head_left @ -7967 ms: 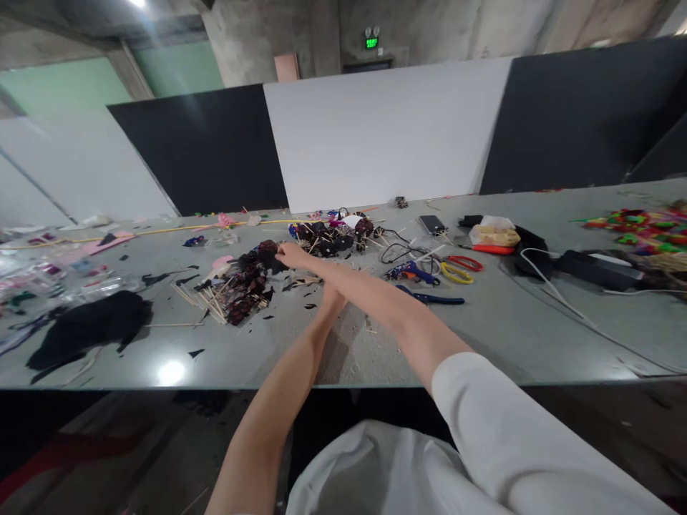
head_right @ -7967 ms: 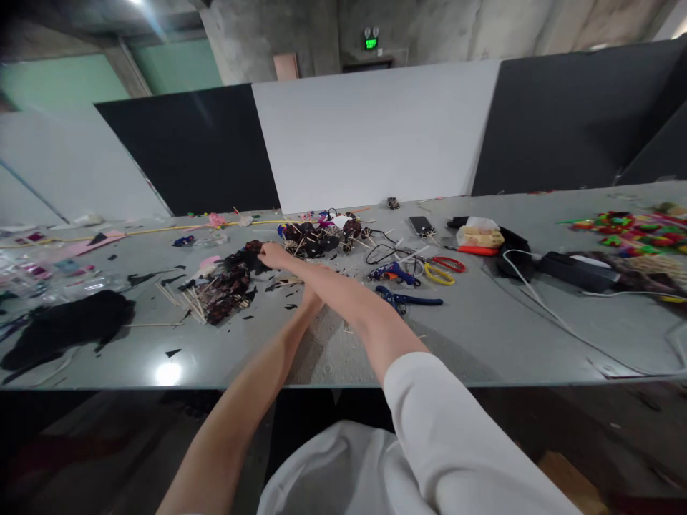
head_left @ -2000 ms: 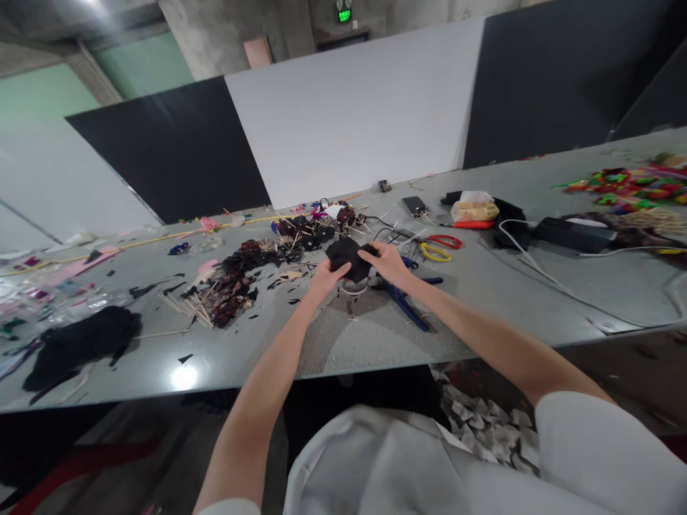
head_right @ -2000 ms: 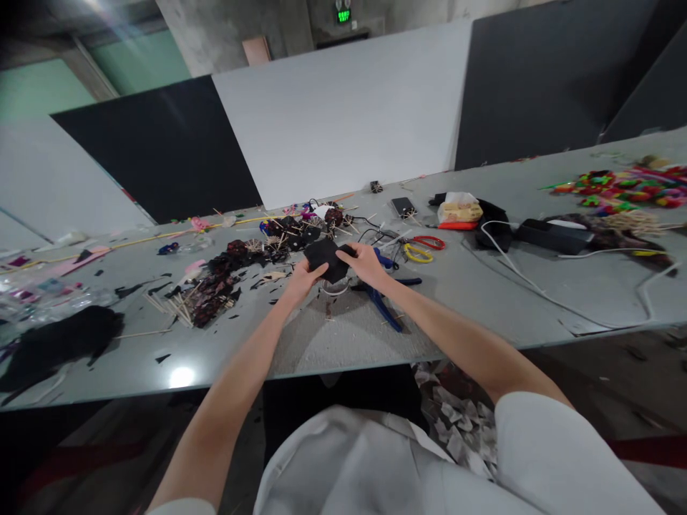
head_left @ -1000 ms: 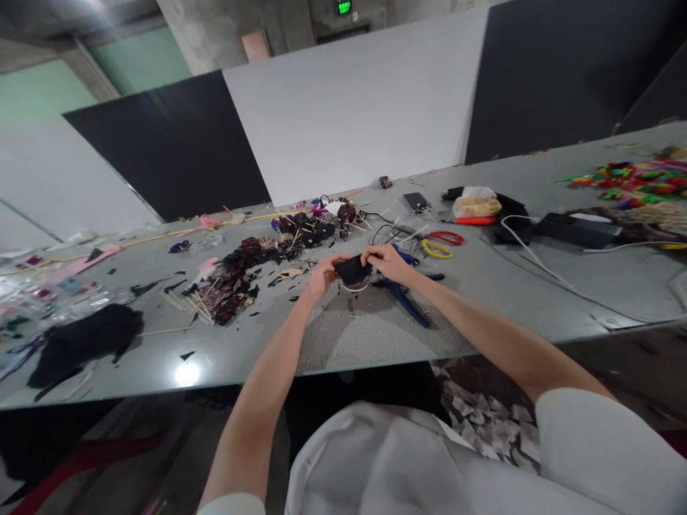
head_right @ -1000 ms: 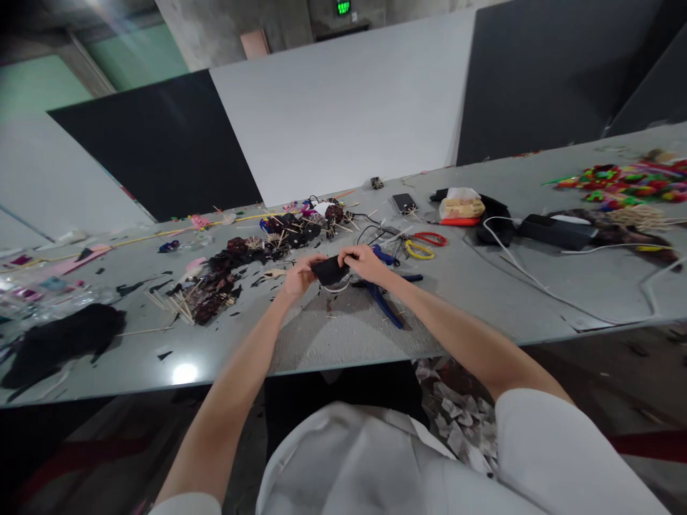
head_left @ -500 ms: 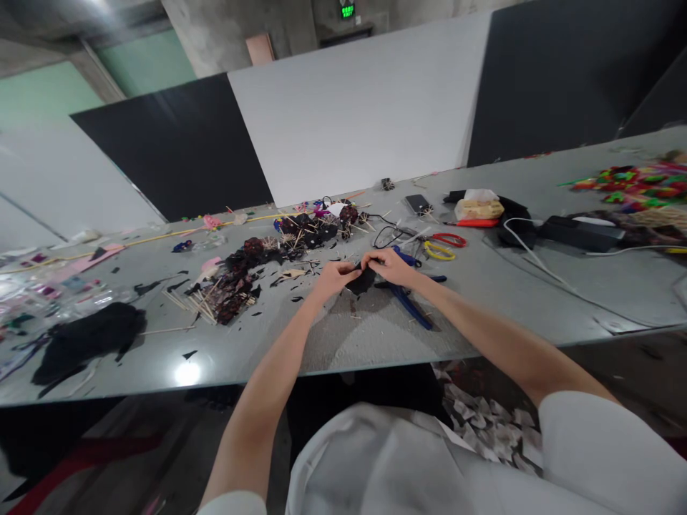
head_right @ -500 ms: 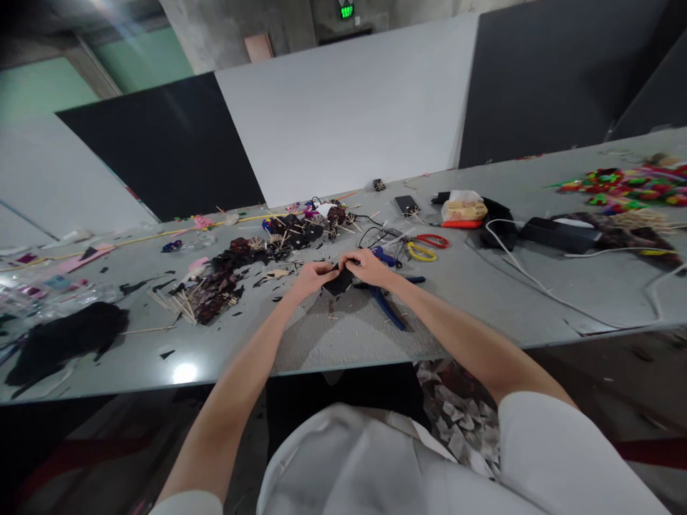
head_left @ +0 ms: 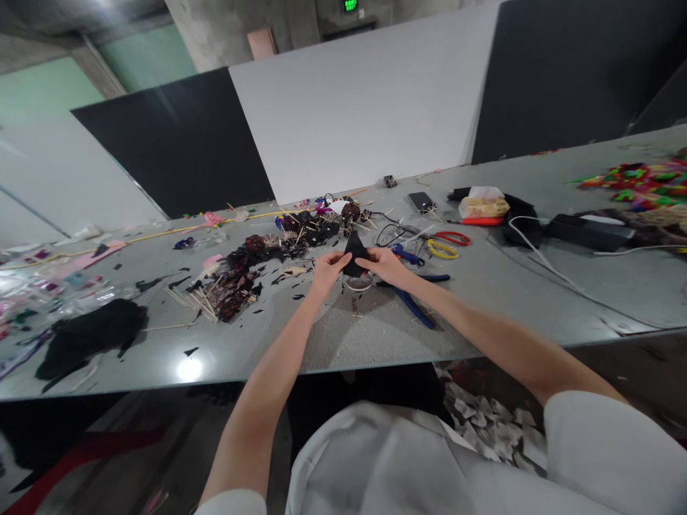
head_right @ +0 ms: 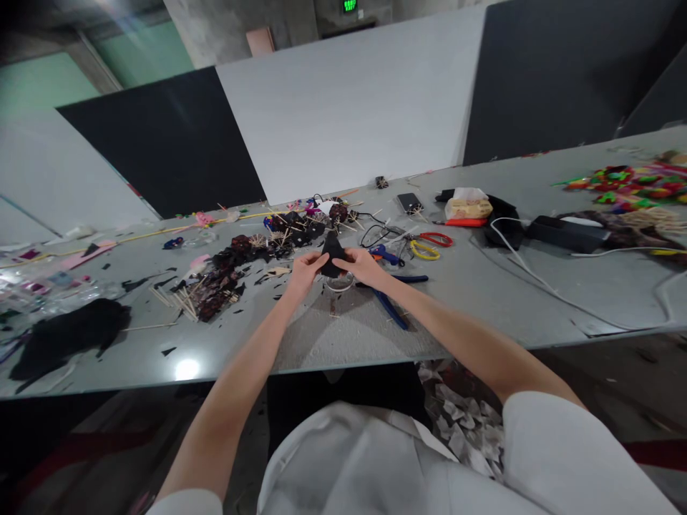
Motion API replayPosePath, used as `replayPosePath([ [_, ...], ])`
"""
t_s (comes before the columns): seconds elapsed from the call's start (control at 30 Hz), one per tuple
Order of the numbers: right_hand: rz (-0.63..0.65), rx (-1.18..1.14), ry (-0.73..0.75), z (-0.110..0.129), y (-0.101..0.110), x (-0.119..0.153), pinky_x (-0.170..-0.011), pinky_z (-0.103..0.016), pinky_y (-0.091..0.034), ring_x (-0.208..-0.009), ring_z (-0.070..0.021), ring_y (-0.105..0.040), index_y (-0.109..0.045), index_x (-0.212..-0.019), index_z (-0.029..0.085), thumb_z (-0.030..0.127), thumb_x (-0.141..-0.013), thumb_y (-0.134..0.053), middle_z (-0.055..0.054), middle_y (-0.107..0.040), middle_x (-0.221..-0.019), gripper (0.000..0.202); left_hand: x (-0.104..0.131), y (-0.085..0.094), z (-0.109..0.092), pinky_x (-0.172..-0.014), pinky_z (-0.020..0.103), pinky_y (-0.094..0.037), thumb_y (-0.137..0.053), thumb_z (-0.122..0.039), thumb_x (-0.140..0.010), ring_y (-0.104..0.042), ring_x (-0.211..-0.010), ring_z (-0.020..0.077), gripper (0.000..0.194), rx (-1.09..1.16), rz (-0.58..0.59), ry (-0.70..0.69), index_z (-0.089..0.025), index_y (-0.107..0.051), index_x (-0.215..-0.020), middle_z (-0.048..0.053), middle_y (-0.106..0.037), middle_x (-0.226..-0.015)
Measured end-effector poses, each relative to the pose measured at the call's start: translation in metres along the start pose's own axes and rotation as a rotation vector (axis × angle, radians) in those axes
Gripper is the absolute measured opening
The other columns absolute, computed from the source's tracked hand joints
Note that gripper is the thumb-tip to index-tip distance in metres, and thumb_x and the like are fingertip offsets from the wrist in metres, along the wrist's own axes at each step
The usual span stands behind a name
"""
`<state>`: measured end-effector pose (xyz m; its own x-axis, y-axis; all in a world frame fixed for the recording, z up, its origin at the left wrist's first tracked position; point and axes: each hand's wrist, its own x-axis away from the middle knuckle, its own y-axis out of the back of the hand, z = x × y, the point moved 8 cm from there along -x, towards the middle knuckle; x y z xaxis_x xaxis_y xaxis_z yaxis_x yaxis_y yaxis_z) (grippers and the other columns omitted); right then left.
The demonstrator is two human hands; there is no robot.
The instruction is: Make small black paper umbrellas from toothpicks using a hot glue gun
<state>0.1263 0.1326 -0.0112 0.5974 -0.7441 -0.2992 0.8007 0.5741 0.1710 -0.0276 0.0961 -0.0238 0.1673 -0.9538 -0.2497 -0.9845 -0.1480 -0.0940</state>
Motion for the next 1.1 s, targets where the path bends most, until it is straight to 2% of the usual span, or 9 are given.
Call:
replayPosePath([
  [0.2, -0.087, 0.007, 0.062, 0.011, 0.017, 0.001, -0.061, -0.028, -0.049, -0.062, -0.0140, -0.057, -0.067, -0.079, 0.018, 0.064, -0.079, -0.079, 0.000, -0.064, -0.069, 0.048, -0.003, -0.002, 0.011, -0.068, 0.030, -0.053, -0.087, -0.056, -0.073, -0.061, -0.065, 0.0141, 0.040, 0.071, 0.025, 0.035, -0.017, -0.079, -0.077, 0.003, -0.069, -0.072],
  [0.43, -0.128, -0.021, 0.054, 0.011, 0.019, 0.001, -0.058, -0.029, -0.047, -0.059, -0.0146, -0.057, -0.068, -0.076, 0.018, 0.064, -0.080, -0.077, -0.001, -0.066, -0.067, 0.046, -0.003, -0.003, 0.011, -0.065, 0.029, -0.053, -0.088, -0.055, -0.072, -0.060, -0.060, 0.0129, 0.039, 0.091, 0.046, 0.039, -0.017, -0.079, -0.075, 0.002, -0.070, -0.067],
  [0.77, -0.122, 0.000, 0.038, 0.015, 0.018, 0.003, -0.059, -0.029, -0.047, -0.059, -0.0151, -0.057, -0.068, -0.074, 0.018, 0.064, -0.082, -0.075, -0.001, -0.065, -0.066, 0.047, -0.001, -0.002, 0.002, -0.065, 0.028, -0.051, -0.090, -0.050, -0.070, -0.059, -0.060, 0.0127, 0.036, 0.073, -0.002, 0.014, -0.016, -0.077, -0.069, 0.002, -0.067, -0.065],
  [0.93, -0.095, 0.008, 0.051, 0.016, 0.016, 0.003, -0.059, -0.028, -0.047, -0.061, -0.0147, -0.057, -0.066, -0.073, 0.018, 0.064, -0.079, -0.078, 0.000, -0.064, -0.067, 0.047, -0.001, 0.001, 0.003, -0.067, 0.029, -0.051, -0.090, -0.050, -0.071, -0.060, -0.062, 0.0135, 0.036, 0.056, -0.028, 0.016, -0.017, -0.077, -0.071, 0.002, -0.067, -0.067],
  [1.1, -0.102, 0.048, 0.057, 0.015, 0.020, 0.003, -0.059, -0.028, -0.047, -0.060, -0.0154, -0.059, -0.063, -0.070, 0.019, 0.062, -0.082, -0.075, 0.000, -0.064, -0.064, 0.046, -0.002, 0.002, 0.004, -0.066, 0.029, -0.051, -0.092, -0.050, -0.068, -0.060, -0.062, 0.0134, 0.037, 0.052, -0.025, 0.028, -0.016, -0.078, -0.072, 0.003, -0.068, -0.066],
])
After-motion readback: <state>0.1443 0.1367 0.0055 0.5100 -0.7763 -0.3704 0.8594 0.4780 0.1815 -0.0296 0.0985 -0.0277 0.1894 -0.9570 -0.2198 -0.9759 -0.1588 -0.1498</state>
